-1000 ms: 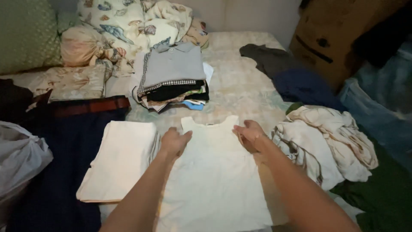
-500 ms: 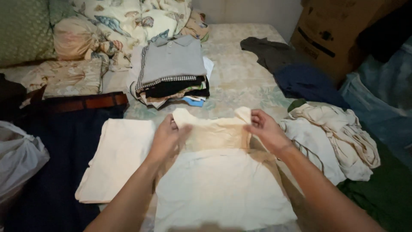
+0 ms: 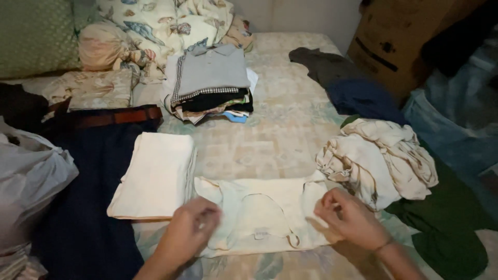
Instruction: Folding various pieces of laundry including tank tops and shirts on a bed.
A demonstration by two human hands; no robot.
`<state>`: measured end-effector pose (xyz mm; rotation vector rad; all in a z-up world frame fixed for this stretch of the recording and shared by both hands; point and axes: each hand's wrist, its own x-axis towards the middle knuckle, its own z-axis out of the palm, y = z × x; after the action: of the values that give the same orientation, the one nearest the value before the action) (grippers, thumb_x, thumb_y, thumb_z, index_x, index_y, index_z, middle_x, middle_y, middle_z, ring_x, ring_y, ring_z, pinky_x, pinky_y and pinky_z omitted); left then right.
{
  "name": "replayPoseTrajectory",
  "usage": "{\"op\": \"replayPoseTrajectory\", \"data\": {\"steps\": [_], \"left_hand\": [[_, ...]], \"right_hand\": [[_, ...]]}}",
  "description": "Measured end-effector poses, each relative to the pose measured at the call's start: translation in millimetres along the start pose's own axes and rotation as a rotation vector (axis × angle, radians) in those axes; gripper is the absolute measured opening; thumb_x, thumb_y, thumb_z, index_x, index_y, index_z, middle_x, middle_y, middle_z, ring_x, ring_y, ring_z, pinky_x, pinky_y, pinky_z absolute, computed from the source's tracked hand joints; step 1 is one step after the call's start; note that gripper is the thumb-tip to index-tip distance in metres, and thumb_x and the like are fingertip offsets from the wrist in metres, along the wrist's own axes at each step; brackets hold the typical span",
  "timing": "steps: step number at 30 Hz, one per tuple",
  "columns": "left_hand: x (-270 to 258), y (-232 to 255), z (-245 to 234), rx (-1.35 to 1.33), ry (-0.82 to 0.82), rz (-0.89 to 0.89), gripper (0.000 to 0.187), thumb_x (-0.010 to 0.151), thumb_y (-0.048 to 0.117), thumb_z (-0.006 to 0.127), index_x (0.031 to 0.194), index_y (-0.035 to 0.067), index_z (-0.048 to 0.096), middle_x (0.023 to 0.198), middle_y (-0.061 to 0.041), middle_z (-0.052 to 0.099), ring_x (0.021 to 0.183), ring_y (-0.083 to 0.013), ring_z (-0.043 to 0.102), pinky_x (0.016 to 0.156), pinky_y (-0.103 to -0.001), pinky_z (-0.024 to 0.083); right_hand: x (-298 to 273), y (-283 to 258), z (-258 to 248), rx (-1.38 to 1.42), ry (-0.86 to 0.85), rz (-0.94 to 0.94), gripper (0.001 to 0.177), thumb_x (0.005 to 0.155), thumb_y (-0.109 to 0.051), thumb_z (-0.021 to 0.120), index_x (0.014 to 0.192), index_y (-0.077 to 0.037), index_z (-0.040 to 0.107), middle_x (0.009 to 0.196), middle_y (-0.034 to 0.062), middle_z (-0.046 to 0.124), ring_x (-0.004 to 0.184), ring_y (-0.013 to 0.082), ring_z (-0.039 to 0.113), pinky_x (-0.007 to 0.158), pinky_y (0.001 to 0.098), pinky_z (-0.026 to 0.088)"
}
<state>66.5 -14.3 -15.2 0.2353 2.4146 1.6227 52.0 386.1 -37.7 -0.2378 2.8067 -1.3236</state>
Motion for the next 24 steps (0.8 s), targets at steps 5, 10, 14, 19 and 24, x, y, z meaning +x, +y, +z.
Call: {"op": "replayPoseTrajectory", "data": {"steps": [5,10,14,19,24], "left_hand": [[17,-67,12,0.732,0.511,-0.042,0.050,0.090,0.041,0.064,0.094,-0.009,0.069,0.095,-0.029,0.069,0.092,-0.0444,0.066,0.084,-0.049,0.053],[29,-68,13,0.606,0.296,-0.444,0.068,0.100,0.056,0.048,0.095,-0.006,0.075,0.103,-0.031,0.071,0.102,-0.0469,0.069,0.095,-0.051,0.053],[32,-86,20,0.535,0.326,-0.409,0.057,0.093,0.052,0.059,0.096,-0.003,0.072,0.106,-0.030,0.070,0.105,-0.0464,0.067,0.095,-0.052,0.052],[27,-100,27,0.384,0.472,-0.275,0.048,0.095,0.045,0.056,0.098,-0.001,0.070,0.103,-0.031,0.071,0.102,-0.0479,0.067,0.090,-0.053,0.052],[-22,9,41,0.770,0.547,-0.341,0.060,0.091,0.048,0.063,0.124,-0.002,0.057,0.126,-0.024,0.063,0.117,-0.0432,0.060,0.096,-0.055,0.048]], "right_hand": [[24,81,27,-0.185,0.238,0.174,0.048,0.084,-0.039,0.074,0.103,0.004,0.068,0.089,0.0188,0.074,0.081,0.0287,0.073,0.073,0.0379,0.057],[42,72,36,-0.222,0.025,0.494,0.065,0.084,-0.057,0.073,0.088,0.008,0.076,0.082,0.0218,0.078,0.079,0.0323,0.078,0.075,0.0416,0.059],[56,129,50,-0.081,0.012,0.458,0.055,0.079,-0.045,0.081,0.098,0.007,0.075,0.090,0.0175,0.078,0.082,0.0286,0.077,0.075,0.0385,0.059],[38,62,48,0.606,0.019,0.460,0.045,0.079,-0.017,0.077,0.118,0.004,0.071,0.104,0.0156,0.077,0.086,0.0273,0.074,0.072,0.0409,0.060],[27,-7,41,0.848,-0.004,0.480,0.048,0.086,-0.012,0.064,0.133,-0.003,0.062,0.112,0.0132,0.073,0.091,0.0247,0.073,0.077,0.0429,0.059]]}}
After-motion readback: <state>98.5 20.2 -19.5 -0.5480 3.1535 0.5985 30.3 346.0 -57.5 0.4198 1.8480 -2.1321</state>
